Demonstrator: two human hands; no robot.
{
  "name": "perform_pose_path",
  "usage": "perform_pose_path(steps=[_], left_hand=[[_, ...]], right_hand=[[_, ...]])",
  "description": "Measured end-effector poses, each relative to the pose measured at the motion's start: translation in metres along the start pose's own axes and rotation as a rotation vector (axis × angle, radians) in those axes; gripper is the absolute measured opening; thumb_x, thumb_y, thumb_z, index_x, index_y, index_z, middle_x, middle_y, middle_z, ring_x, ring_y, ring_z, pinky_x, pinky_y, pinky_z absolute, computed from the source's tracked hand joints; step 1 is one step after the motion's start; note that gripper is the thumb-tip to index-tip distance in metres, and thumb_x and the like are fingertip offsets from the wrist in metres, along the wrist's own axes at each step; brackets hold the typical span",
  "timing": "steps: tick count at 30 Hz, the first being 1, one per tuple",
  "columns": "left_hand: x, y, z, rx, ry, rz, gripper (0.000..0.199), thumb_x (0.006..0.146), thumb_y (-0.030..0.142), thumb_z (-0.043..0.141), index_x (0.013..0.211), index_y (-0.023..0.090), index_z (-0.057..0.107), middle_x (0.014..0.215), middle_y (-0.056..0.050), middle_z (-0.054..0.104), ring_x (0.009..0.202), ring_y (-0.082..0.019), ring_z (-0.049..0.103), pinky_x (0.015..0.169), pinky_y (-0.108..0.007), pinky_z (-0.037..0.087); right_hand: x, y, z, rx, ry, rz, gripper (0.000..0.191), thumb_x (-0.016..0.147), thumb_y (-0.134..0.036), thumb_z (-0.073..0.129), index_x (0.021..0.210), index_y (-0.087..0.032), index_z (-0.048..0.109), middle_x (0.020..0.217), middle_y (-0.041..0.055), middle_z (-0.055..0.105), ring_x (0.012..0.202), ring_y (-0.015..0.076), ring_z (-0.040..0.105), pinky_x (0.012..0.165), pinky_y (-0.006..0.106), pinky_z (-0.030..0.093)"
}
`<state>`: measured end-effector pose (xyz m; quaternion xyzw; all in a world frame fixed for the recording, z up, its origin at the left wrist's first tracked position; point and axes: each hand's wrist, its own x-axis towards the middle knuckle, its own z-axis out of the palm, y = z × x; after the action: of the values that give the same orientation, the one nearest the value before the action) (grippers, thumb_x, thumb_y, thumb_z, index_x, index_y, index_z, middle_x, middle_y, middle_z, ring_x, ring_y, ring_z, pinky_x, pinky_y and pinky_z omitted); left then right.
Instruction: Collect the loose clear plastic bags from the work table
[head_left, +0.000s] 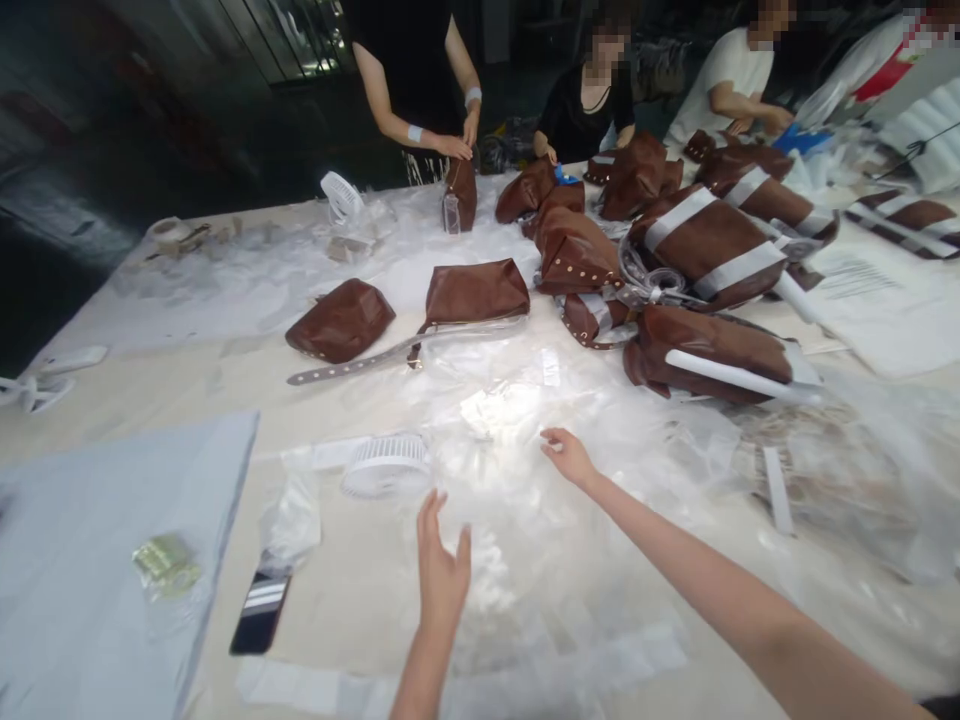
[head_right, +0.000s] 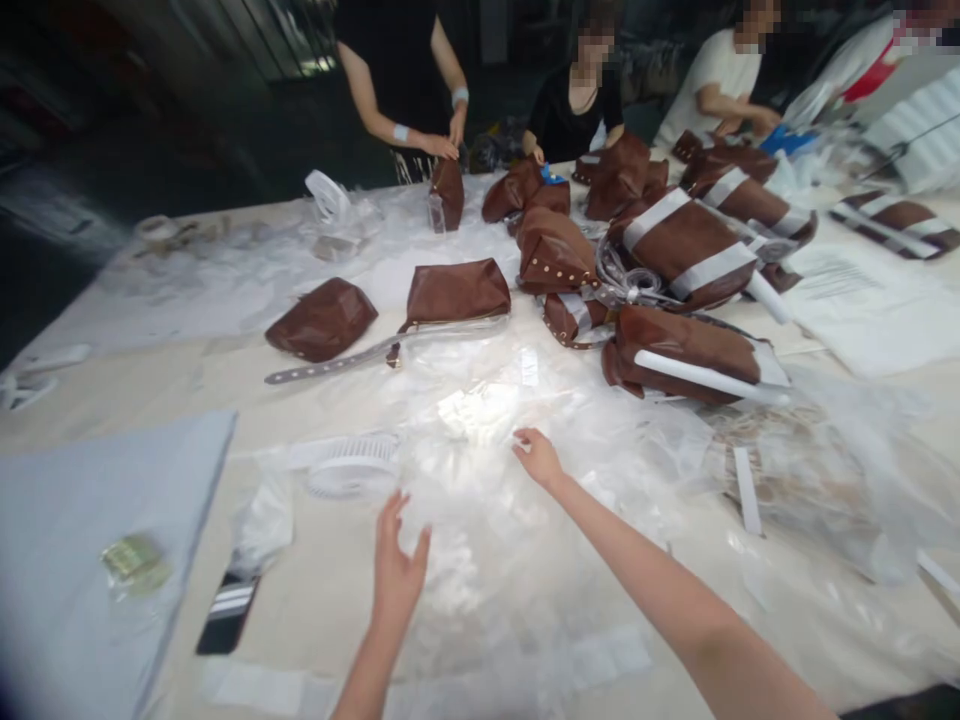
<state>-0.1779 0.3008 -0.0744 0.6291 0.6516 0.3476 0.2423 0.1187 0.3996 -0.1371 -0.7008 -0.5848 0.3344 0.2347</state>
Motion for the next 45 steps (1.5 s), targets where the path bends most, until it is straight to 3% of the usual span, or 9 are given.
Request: perform_pose_path(steps=[4, 8, 14, 20, 25, 29, 33, 38, 45], left_hand=[[-0.131, -0.058, 0.027, 0.177, 0.077, -0.284, 0.057, 0.091, 0.046, 0.053, 0.141, 0.019, 0.043, 0.15, -0.021, 0.043, 0.142, -0.039, 0.04, 0.114, -0.06, 0.038], [-0.153, -0.082, 0.022, 0.178, -0.038, -0.286, 0.049, 0.093, 0.044, 0.049, 0.138, 0.023, 0.047, 0.15, -0.016, 0.046, 0.143, -0.036, 0.041, 0.115, -0.059, 0.038], [-0.041, -0.055, 0.04, 0.044, -0.083, -0.197, 0.045, 0.094, 0.035, 0.051, 0.138, 0.024, 0.045, 0.144, -0.015, 0.049, 0.136, -0.03, 0.046, 0.105, -0.052, 0.051], [0.11, -0.014, 0.104, 0.052, -0.189, -0.001, 0.033, 0.09, 0.02, 0.051, 0.123, 0.022, 0.058, 0.135, -0.012, 0.058, 0.131, -0.026, 0.051, 0.116, -0.048, 0.043], [0.198, 0.01, 0.147, 0.33, -0.305, -0.036, 0.046, 0.09, 0.02, 0.053, 0.136, 0.014, 0.051, 0.15, -0.014, 0.048, 0.141, -0.025, 0.041, 0.12, -0.038, 0.036], [0.229, 0.007, 0.161, 0.543, -0.417, -0.132, 0.064, 0.086, 0.023, 0.063, 0.144, 0.01, 0.04, 0.155, -0.019, 0.041, 0.142, -0.031, 0.038, 0.111, -0.041, 0.044], [0.238, 0.001, 0.165, 0.639, -0.473, -0.174, 0.061, 0.081, 0.026, 0.069, 0.136, 0.013, 0.047, 0.143, -0.021, 0.05, 0.133, -0.034, 0.045, 0.104, -0.047, 0.047], [0.247, -0.005, 0.164, 0.719, -0.55, -0.216, 0.069, 0.072, 0.034, 0.078, 0.133, 0.015, 0.051, 0.134, -0.022, 0.056, 0.126, -0.035, 0.051, 0.102, -0.052, 0.045], [0.236, -0.01, 0.16, 0.653, -0.602, -0.105, 0.032, 0.082, 0.026, 0.063, 0.114, 0.023, 0.064, 0.124, -0.012, 0.062, 0.125, -0.03, 0.052, 0.101, -0.045, 0.045]], right_hand=[[0.103, -0.05, 0.017, -0.163, -0.039, -0.064, 0.047, 0.087, -0.023, 0.062, 0.134, -0.018, 0.057, 0.146, 0.0137, 0.051, 0.131, 0.0274, 0.049, 0.11, 0.044, 0.042], [0.161, -0.082, 0.052, -0.308, -0.099, -0.01, 0.058, 0.086, -0.02, 0.063, 0.141, -0.019, 0.048, 0.152, 0.0145, 0.043, 0.136, 0.0329, 0.039, 0.109, 0.052, 0.041], [0.105, -0.056, 0.064, -0.521, 0.01, 0.141, 0.08, 0.087, -0.025, 0.06, 0.155, -0.008, 0.02, 0.164, 0.0216, 0.015, 0.14, 0.0353, 0.029, 0.092, 0.045, 0.053], [-0.021, 0.018, 0.038, -0.602, 0.007, 0.013, 0.053, 0.095, -0.028, 0.049, 0.145, -0.011, 0.041, 0.152, 0.0188, 0.041, 0.132, 0.0319, 0.041, 0.103, 0.046, 0.046], [-0.065, 0.028, 0.016, -0.609, 0.067, 0.107, 0.047, 0.092, -0.028, 0.053, 0.138, -0.015, 0.051, 0.151, 0.0174, 0.044, 0.129, 0.0337, 0.044, 0.095, 0.046, 0.048], [-0.044, 0.002, -0.005, -0.56, 0.112, 0.056, 0.038, 0.087, -0.018, 0.054, 0.123, -0.019, 0.064, 0.138, 0.0117, 0.058, 0.117, 0.0323, 0.05, 0.089, 0.045, 0.049], [0.033, -0.026, -0.017, -0.372, 0.15, -0.166, 0.035, 0.09, -0.014, 0.047, 0.119, -0.018, 0.066, 0.129, 0.0092, 0.064, 0.117, 0.0264, 0.051, 0.101, 0.039, 0.045], [0.13, -0.031, -0.011, -0.579, -0.067, 0.115, 0.039, 0.089, -0.031, 0.064, 0.125, -0.015, 0.061, 0.129, 0.0166, 0.062, 0.127, 0.0332, 0.045, 0.098, 0.046, 0.046], [0.139, -0.014, 0.005, -0.687, -0.217, 0.177, 0.074, 0.07, -0.043, 0.086, 0.13, -0.016, 0.052, 0.125, 0.019, 0.059, 0.126, 0.0365, 0.045, 0.097, 0.051, 0.042]])
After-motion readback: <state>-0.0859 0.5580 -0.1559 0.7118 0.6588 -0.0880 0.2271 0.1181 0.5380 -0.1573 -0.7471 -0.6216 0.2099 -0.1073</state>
